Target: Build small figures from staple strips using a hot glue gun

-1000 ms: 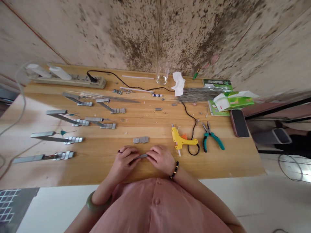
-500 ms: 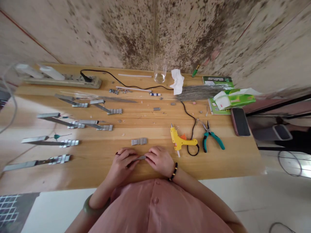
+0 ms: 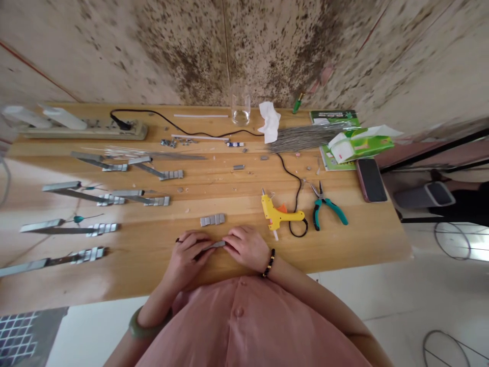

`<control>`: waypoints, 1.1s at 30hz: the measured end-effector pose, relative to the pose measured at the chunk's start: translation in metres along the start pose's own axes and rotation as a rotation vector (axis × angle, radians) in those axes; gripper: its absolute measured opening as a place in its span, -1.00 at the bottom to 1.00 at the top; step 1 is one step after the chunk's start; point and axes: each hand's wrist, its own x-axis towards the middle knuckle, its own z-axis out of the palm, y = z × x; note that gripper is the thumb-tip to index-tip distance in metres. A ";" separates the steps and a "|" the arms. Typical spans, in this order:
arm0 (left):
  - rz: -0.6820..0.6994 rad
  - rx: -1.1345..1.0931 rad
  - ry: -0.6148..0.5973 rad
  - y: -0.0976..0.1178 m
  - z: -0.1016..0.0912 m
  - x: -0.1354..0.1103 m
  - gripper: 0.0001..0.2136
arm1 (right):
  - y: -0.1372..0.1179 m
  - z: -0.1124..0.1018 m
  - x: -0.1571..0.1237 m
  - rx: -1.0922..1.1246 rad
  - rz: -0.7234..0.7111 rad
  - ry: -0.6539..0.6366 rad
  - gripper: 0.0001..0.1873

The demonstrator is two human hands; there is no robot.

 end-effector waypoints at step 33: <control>0.057 -0.019 -0.002 -0.003 0.000 0.004 -0.92 | 0.003 0.000 0.000 -0.014 -0.024 0.022 -0.80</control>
